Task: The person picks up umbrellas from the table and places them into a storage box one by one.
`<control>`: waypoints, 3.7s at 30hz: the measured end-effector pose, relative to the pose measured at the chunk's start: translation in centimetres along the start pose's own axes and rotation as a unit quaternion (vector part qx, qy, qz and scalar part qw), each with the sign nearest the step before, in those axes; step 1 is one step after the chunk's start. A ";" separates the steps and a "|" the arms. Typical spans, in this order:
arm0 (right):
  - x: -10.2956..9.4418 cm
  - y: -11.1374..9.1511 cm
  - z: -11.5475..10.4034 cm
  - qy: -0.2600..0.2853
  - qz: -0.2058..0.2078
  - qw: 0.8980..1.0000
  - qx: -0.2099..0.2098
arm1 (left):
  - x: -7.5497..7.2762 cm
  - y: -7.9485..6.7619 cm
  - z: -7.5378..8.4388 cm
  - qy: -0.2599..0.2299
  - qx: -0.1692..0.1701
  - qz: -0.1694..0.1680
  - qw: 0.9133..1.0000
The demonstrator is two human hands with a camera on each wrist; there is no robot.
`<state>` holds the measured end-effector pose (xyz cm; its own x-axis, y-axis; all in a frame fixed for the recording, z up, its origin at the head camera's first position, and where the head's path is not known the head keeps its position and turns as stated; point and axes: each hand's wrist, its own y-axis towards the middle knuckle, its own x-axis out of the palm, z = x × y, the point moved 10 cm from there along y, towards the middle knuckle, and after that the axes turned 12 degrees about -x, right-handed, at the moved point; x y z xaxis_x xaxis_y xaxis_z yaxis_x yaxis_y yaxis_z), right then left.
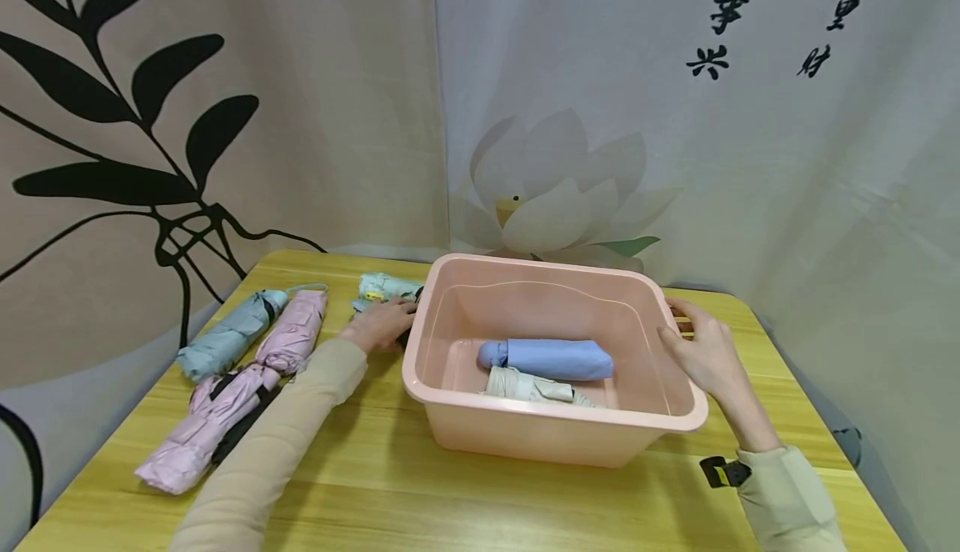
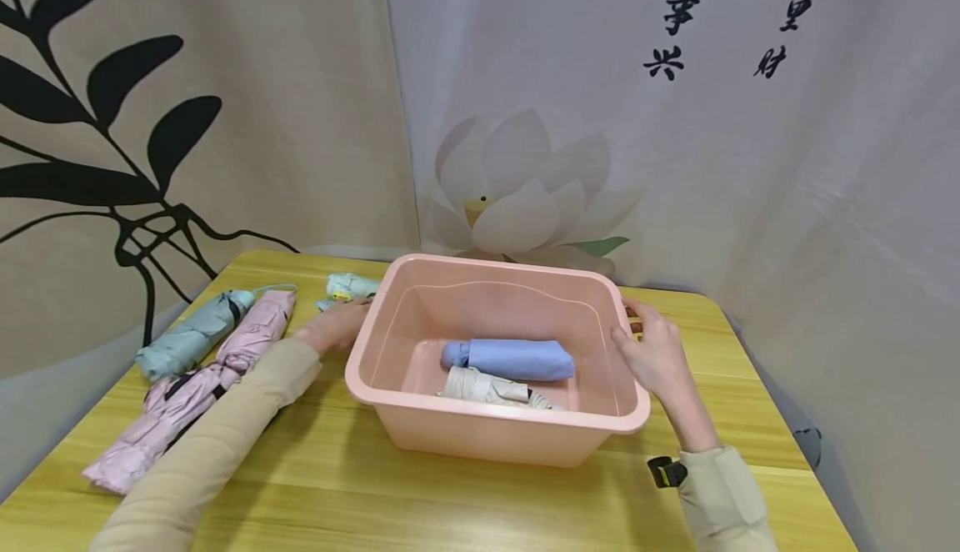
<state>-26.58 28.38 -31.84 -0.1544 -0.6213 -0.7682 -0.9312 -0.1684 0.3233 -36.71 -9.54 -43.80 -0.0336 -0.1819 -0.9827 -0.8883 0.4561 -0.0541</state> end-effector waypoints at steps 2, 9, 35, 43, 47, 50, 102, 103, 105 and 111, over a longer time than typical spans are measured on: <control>0.1 0.0 0.1 0.000 -0.002 1.000 0.002 | -0.2 0.0 0.1 -0.002 0.002 0.007 1.000; 0.1 0.1 0.1 0.003 -0.002 1.000 0.001 | -0.2 -0.1 -0.1 -0.009 0.001 0.011 1.000; 0.1 0.0 0.0 0.001 0.000 1.000 0.000 | -5.9 -1.5 -3.9 -0.029 -0.074 0.209 0.975; 0.0 -0.1 0.0 -0.001 0.006 1.000 -0.004 | -8.1 -2.7 -4.6 0.007 -0.099 0.294 0.951; 0.0 0.0 0.1 0.002 0.001 1.000 -0.001 | -9.6 -3.1 -4.8 0.015 -0.113 0.329 0.937; 0.0 0.0 0.1 0.000 0.003 1.000 -0.003 | -10.6 -3.4 -4.9 0.014 -0.123 0.345 0.930; 0.1 0.0 0.1 -0.002 -0.002 1.000 -0.003 | -27.1 -5.8 9.3 0.058 0.072 0.572 0.815; 0.1 0.0 0.1 -0.002 -0.002 1.000 -0.004 | -27.2 -5.6 9.7 0.055 0.080 0.570 0.816; 0.1 0.0 0.1 -0.002 -0.001 1.000 -0.003 | -27.1 -5.3 10.6 0.056 0.094 0.564 0.818; 0.1 0.0 0.2 0.001 -0.002 1.000 0.002 | -26.7 -4.3 13.1 0.085 0.116 0.552 0.821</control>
<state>-26.64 28.48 -32.03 -0.1495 -0.6223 -0.7683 -0.9329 -0.1688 0.3182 -26.00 4.74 -19.65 -0.8417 0.3437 -0.4164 -0.1621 0.5748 0.8021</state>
